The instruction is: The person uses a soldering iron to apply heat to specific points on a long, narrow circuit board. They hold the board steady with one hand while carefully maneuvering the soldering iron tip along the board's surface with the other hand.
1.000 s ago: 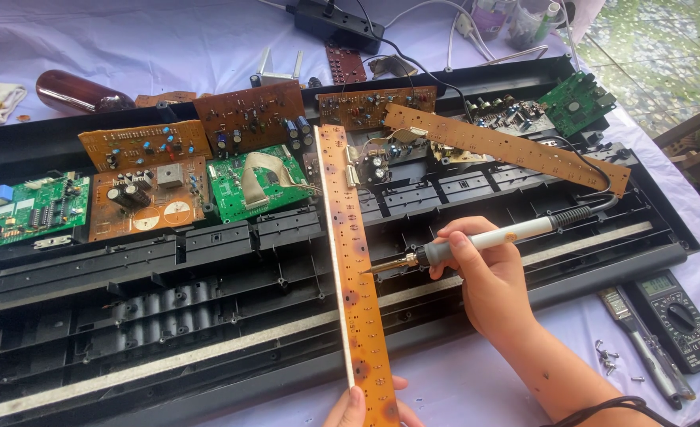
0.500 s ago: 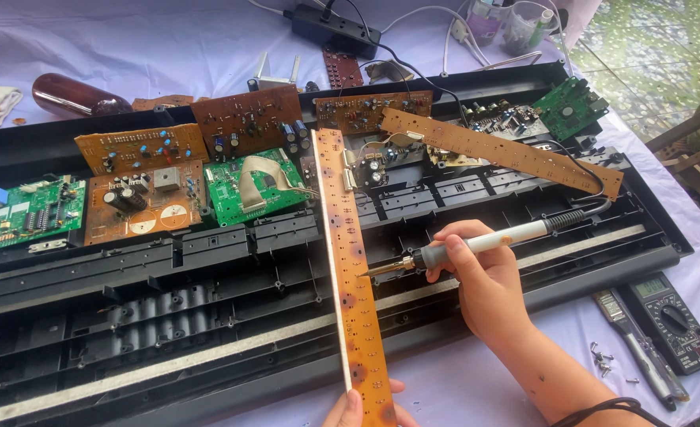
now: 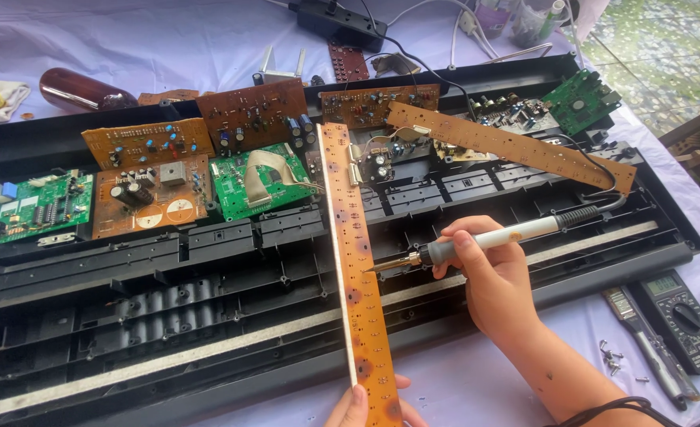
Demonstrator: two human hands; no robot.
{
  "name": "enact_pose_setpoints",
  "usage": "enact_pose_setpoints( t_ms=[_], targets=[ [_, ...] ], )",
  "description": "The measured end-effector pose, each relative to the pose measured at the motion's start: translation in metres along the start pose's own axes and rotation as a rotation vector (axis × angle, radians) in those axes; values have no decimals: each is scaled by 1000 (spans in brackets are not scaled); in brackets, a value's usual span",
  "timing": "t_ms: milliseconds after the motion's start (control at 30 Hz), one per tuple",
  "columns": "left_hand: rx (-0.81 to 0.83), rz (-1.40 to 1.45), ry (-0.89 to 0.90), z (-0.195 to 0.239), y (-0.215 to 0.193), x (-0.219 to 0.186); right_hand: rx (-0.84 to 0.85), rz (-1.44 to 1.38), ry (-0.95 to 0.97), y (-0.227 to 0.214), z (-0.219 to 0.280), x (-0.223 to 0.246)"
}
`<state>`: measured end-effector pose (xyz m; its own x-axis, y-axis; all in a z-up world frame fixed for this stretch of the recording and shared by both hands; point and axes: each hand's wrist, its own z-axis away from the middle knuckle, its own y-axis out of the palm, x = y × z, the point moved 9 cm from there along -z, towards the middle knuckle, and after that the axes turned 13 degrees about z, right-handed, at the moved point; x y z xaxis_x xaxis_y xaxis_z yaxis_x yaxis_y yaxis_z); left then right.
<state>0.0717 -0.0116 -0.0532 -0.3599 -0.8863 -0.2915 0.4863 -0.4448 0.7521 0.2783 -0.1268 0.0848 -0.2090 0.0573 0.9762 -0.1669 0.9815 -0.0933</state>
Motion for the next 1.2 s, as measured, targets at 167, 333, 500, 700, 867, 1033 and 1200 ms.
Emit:
enact_pose_setpoints(
  t_ms=[167,333,500,700,867,1033,1200],
  targets=[
    [-8,6,2,4,2,-2,-5,11,16,-1,1,-3],
    [2,-7,8,6,5,-3,-5,30,22,-2,2,-2],
    [-1,10,12,5,4,-2,-32,-2,32,-5,3,-4],
    [-2,17,8,6,4,-2,15,-25,-2,-1,3,-2],
    [-8,13,-21,8,7,-3,15,-15,5,-2,3,-7],
    [-31,-14,-13,10,8,-5,15,-17,12,-2,3,-6],
    [-25,0,-6,11,9,-5,9,-23,-6,-2,4,-2]
  ],
)
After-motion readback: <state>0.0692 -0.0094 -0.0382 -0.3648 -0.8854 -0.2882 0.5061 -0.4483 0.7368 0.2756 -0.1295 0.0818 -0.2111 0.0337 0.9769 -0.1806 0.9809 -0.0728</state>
